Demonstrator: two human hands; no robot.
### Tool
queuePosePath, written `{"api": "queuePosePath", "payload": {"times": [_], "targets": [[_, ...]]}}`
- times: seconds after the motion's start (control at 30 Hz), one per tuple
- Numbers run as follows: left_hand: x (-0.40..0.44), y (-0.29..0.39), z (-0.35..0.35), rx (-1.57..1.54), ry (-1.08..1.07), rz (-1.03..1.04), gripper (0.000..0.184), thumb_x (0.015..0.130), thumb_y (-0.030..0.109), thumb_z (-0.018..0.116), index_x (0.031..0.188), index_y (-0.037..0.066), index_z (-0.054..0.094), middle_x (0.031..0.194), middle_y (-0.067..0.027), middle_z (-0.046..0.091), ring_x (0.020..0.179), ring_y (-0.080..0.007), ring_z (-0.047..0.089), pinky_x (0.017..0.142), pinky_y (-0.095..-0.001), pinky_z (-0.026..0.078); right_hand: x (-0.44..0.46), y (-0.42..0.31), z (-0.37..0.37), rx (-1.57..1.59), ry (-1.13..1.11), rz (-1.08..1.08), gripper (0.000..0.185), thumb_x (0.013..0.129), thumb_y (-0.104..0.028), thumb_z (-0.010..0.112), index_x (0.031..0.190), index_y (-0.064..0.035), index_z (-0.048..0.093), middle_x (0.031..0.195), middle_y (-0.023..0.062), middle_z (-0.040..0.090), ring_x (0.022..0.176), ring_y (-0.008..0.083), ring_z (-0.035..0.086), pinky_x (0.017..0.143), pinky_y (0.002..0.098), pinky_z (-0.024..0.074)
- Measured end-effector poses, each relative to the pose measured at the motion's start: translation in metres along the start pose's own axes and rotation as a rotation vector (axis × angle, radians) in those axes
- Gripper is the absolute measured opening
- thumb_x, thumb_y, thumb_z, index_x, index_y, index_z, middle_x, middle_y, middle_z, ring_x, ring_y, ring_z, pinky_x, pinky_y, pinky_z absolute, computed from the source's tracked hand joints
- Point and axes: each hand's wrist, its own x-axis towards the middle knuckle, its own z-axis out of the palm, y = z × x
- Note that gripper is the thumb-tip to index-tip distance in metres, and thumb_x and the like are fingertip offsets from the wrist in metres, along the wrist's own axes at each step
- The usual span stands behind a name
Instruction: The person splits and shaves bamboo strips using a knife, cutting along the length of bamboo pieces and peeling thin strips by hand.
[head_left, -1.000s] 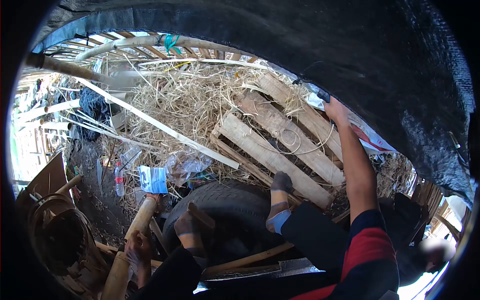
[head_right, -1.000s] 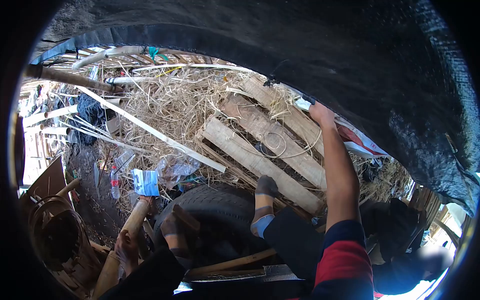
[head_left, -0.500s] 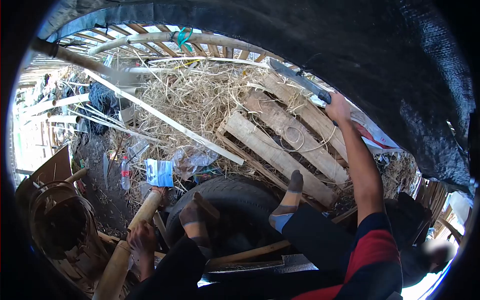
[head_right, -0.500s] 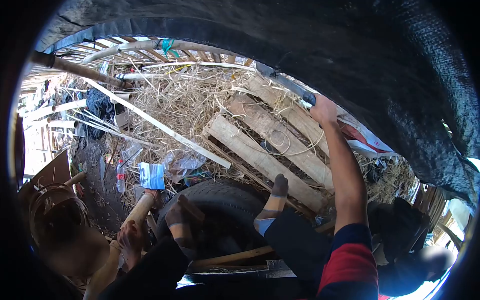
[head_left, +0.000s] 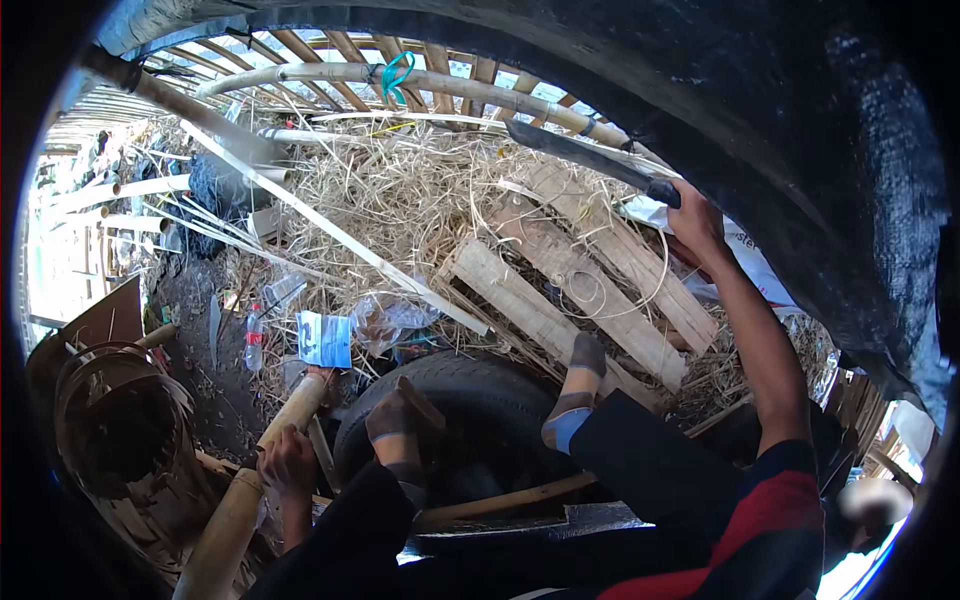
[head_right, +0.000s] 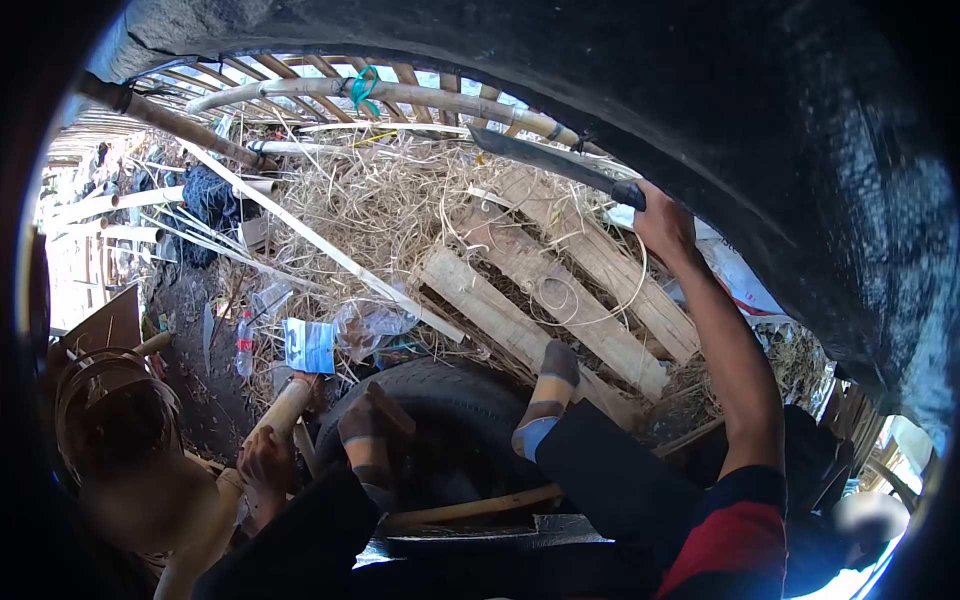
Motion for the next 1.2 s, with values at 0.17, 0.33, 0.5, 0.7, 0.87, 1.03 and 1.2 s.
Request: {"api": "queuePosePath", "payload": {"times": [0.17,0.33,0.5,0.7,0.87,1.03,1.2], "targets": [[0.001,0.0,-0.002,-0.006,0.003,-0.052,0.013,0.077,0.017,0.056,0.085,0.01,0.062,0.069,-0.0103,0.063,0.066,-0.0276,0.061,0.062,-0.0405,0.045,-0.003,0.022,0.02,0.128,-0.017,-0.219,0.026,0.067,-0.001,0.055,0.093,0.0005,0.06,0.097,0.0188,0.056,0.096,0.0369,0.055,0.079,0.0403,0.0446],[0.002,0.0,0.0,-0.076,0.053,-0.072,0.014,0.075,0.018,0.057,0.085,0.01,0.063,0.07,-0.0108,0.063,0.068,-0.0276,0.062,0.063,-0.0412,0.046,-0.062,0.006,0.031,0.005,-0.337,-0.14,0.03,0.066,-0.004,0.054,0.095,-0.0027,0.061,0.097,0.0247,0.06,0.095,0.038,0.059,0.08,0.0421,0.0461],[-0.004,-0.008,0.007,-0.096,0.05,-0.117,0.015,0.074,0.019,0.059,0.085,0.01,0.064,0.07,-0.0114,0.064,0.068,-0.0277,0.062,0.066,-0.0414,0.047,-0.071,-0.007,0.018,0.04,-0.526,-0.146,0.033,0.063,-0.003,0.055,0.095,-0.0035,0.062,0.09,0.0229,0.062,0.09,0.0367,0.061,0.078,0.0417,0.0471],[0.003,-0.015,-0.01,-0.606,-0.156,-0.069,0.019,0.079,0.021,0.06,0.092,0.007,0.063,0.076,-0.0123,0.065,0.074,-0.0299,0.064,0.065,-0.039,0.049,-0.107,-0.003,-0.025,-0.086,-0.339,-0.369,0.031,0.063,-0.002,0.057,0.093,-0.0043,0.063,0.092,0.0221,0.059,0.091,0.0373,0.059,0.08,0.0438,0.0464],[0.031,-0.004,-0.094,-0.834,-0.14,0.28,0.022,0.082,0.013,0.061,0.102,0.005,0.061,0.097,-0.0156,0.064,0.084,-0.0289,0.064,0.07,-0.0364,0.049,-0.134,-0.005,-0.06,-0.056,-0.335,-0.443,0.031,0.063,-0.003,0.055,0.093,-0.002,0.062,0.093,0.02,0.057,0.093,0.0356,0.058,0.079,0.0428,0.0462],[0.053,-0.008,-0.207,-0.726,-0.017,0.514,0.021,0.081,0.012,0.063,0.1,0.004,0.061,0.093,-0.0107,0.065,0.077,-0.0222,0.065,0.068,-0.0332,0.05,-0.159,-0.02,-0.102,-0.157,-0.297,-0.474,0.027,0.062,-0.003,0.056,0.088,-0.0021,0.064,0.088,0.0202,0.061,0.088,0.034,0.061,0.076,0.0419,0.049],[0.081,0.024,-0.324,-0.455,-0.1,0.789,0.023,0.081,0.017,0.066,0.098,0.003,0.062,0.092,-0.0113,0.065,0.077,-0.0205,0.065,0.07,-0.0329,0.051,-0.18,-0.022,-0.088,-0.157,-0.236,-0.52,0.025,0.06,-0.004,0.06,0.084,-0.0011,0.065,0.085,0.0194,0.064,0.086,0.0334,0.063,0.075,0.0412,0.0499]]}}
